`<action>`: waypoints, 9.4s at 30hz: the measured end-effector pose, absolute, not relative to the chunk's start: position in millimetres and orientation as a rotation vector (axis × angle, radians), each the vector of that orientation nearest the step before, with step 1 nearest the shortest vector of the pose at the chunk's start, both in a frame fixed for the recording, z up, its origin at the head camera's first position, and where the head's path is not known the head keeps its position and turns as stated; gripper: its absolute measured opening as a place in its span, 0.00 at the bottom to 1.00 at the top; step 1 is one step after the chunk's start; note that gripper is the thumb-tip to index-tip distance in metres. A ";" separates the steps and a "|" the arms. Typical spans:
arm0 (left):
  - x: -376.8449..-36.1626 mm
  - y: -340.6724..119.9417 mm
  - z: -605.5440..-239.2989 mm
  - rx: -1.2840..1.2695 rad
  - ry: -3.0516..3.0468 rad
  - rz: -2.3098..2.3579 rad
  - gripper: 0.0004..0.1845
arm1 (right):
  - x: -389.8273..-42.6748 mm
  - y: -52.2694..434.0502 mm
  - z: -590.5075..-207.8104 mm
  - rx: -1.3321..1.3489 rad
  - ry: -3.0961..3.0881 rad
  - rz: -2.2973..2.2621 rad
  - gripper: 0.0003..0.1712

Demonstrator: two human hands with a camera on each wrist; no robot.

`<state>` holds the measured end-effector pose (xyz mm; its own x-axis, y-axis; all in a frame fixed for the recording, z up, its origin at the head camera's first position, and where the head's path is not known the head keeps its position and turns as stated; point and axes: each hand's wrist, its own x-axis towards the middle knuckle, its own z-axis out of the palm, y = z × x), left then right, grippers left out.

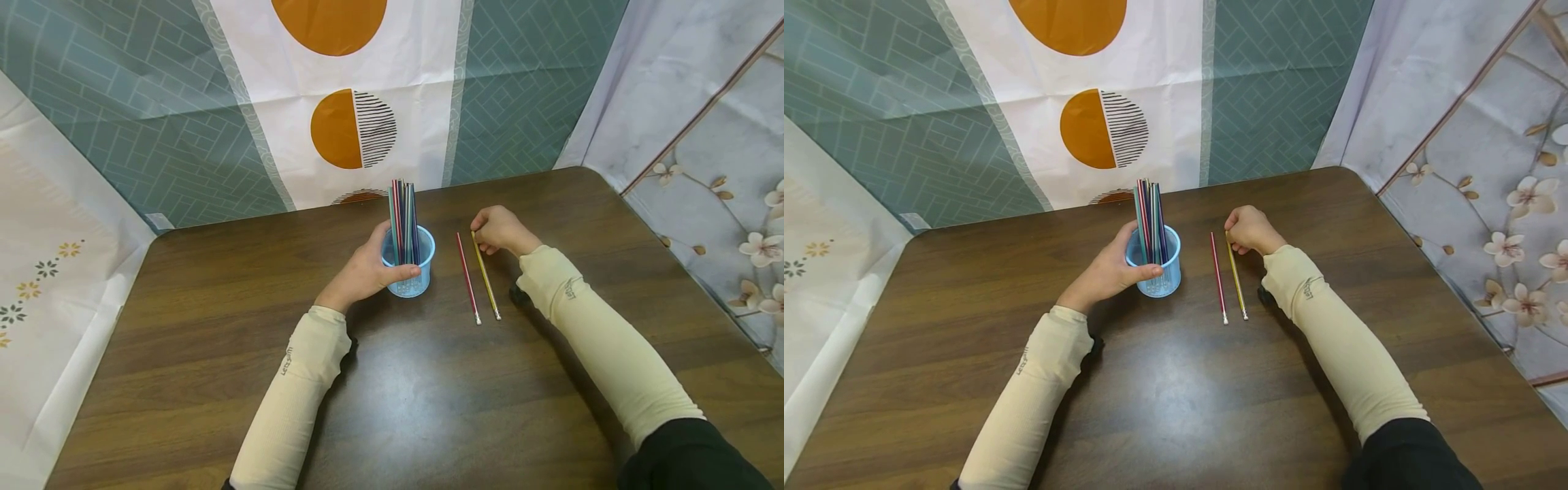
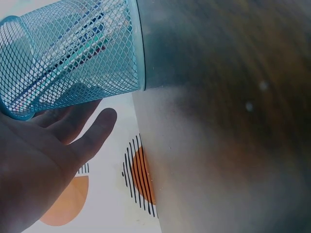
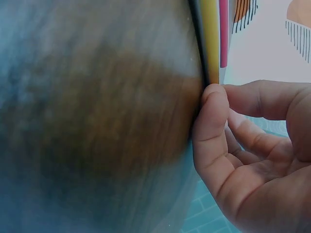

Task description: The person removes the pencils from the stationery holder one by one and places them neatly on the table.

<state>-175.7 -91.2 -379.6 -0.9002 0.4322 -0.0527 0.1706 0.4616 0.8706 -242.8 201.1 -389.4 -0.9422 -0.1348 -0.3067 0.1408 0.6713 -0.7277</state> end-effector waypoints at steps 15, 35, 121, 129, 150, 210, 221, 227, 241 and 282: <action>-176.4 -91.9 -379.8 0.515 2.449 1.405 0.57 | -244.1 199.5 -388.3 0.071 2.519 -1.198 0.12; -177.1 -92.0 -380.3 0.509 2.420 1.433 0.58 | -241.0 194.3 -377.4 -0.060 2.562 -1.332 0.15; -176.2 -91.2 -378.8 0.507 2.435 1.406 0.58 | -221.9 143.4 -296.0 -0.635 2.234 -2.308 0.23; -176.1 -91.6 -379.0 0.496 2.436 1.406 0.58 | -223.0 147.5 -287.3 -0.616 2.203 -2.440 0.22; -176.6 -90.9 -380.7 0.518 2.451 1.419 0.57 | -224.2 165.1 -286.1 -0.570 2.190 -2.481 0.22; -176.6 -89.7 -380.7 0.517 2.430 1.448 0.57 | -241.0 250.2 -366.8 -0.026 2.559 -1.601 0.21; -176.5 -90.5 -382.5 0.542 2.425 1.467 0.55 | -242.4 250.8 -384.6 -0.007 2.499 -1.458 0.21; -176.5 -90.3 -381.5 0.543 2.432 1.458 0.54 | -241.0 249.2 -389.2 0.012 2.490 -1.405 0.20; -175.5 -90.2 -380.7 0.526 2.431 1.447 0.55 | -242.0 243.8 -387.7 0.092 2.530 -1.227 0.16; -175.8 -89.9 -382.4 0.529 2.454 1.439 0.55 | -242.5 240.2 -387.6 0.132 2.654 -1.059 0.12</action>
<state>-175.8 -89.9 -382.4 -0.9036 0.4274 -0.0291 0.1832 0.4470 0.8756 -242.5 240.2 -387.6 -0.9566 -0.0188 -0.2908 0.1866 0.7270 -0.6608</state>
